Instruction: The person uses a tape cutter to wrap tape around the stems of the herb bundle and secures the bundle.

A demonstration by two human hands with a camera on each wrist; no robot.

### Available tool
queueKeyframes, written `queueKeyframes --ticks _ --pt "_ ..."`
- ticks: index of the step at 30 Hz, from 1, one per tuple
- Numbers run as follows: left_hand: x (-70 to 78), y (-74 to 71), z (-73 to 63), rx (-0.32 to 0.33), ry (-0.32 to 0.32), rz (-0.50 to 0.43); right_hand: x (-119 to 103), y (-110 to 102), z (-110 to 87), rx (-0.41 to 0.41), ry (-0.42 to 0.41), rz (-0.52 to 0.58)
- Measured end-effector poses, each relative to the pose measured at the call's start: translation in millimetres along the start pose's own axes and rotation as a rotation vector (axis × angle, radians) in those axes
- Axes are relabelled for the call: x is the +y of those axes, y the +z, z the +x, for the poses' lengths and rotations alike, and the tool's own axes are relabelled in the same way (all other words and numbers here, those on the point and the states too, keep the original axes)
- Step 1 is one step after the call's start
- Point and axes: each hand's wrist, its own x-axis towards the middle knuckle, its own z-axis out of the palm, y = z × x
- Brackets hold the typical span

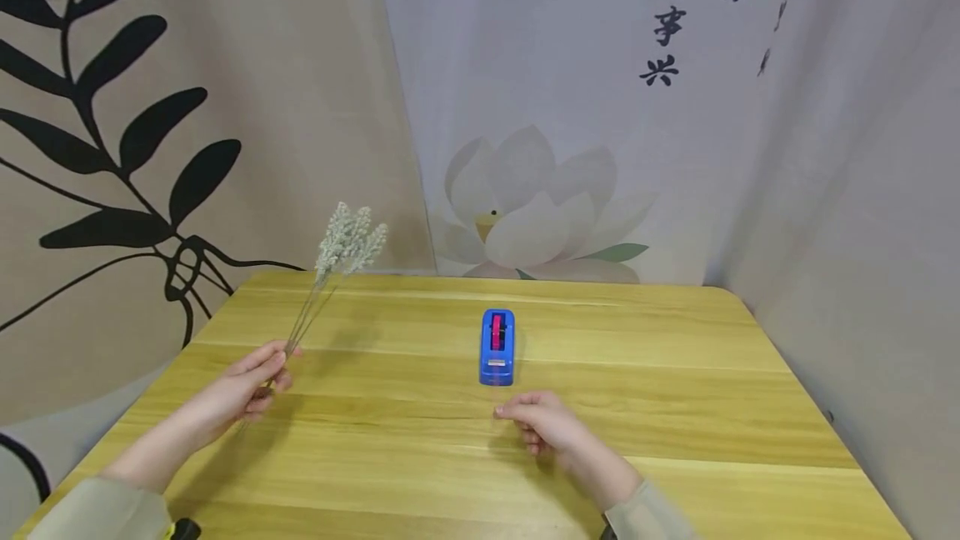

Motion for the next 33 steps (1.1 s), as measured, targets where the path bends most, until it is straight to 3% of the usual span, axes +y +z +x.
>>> queueKeyframes --ticks 8,11,15,22,26,33 --pt "14.4 4.1 -3.9 -0.040 0.064 0.104 -19 -15 0.6 -0.047 0.012 -0.023" --pt "17.3 7.2 -5.4 -0.117 0.108 0.158 -25 -19 1.2 -0.064 0.008 -0.036" --pt "18.8 16.0 -5.2 -0.249 0.222 0.271 -33 -22 4.0 -0.096 0.009 -0.039" --pt "25.6 50.3 0.0 -0.426 0.340 0.362 -49 -23 10.8 -0.098 0.009 -0.085" --pt "30.9 69.1 2.7 -0.451 0.359 0.445 -56 -23 14.3 -0.087 0.020 -0.121" --pt "32.6 97.6 18.6 -0.411 0.302 0.559 -66 -24 17.8 -0.084 0.014 -0.145"
